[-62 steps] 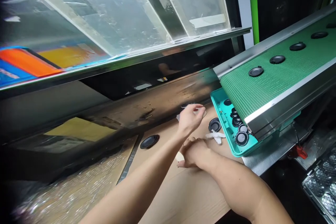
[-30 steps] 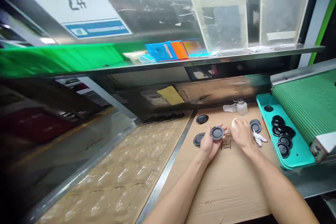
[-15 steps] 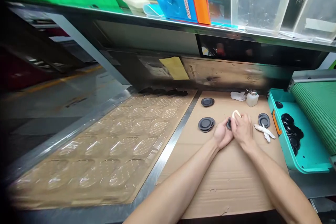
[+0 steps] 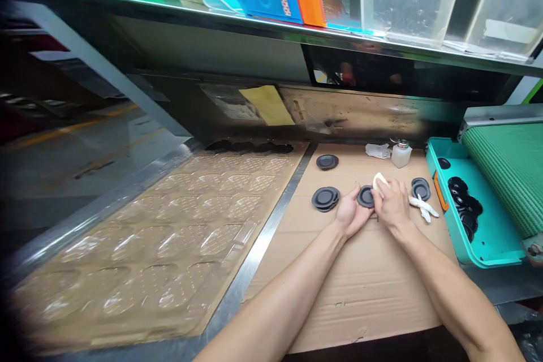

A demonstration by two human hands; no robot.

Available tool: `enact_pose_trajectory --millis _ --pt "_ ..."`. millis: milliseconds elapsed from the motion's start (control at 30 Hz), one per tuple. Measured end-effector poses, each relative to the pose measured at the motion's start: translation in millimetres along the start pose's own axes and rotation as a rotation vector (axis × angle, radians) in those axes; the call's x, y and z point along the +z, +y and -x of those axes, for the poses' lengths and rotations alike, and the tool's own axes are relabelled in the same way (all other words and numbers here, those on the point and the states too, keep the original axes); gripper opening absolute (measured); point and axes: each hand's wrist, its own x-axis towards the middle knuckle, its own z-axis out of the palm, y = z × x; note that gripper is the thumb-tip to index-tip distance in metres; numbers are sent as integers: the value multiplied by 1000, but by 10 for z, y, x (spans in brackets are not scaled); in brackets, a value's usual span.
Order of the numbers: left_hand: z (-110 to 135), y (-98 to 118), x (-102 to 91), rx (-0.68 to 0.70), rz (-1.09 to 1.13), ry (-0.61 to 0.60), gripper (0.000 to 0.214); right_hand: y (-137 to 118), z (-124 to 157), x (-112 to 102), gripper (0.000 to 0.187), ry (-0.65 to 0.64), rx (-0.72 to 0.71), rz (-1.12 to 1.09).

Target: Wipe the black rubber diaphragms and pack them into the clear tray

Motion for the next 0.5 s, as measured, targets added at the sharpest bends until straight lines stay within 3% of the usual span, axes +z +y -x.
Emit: enact_pose_trajectory --millis 133,200,367,500 --pt "-1 4 18 17 -26 9 42 184 -90 -102 52 118 108 -132" --pt "7 10 30 14 -46 6 44 166 -66 -152 57 40 111 -220" --pt "55 30 62 32 -80 25 41 -14 -9 -303 50 -317 100 -317" --pt "49 -8 52 39 -96 -17 42 -66 -38 -372 29 -352 190 -383"
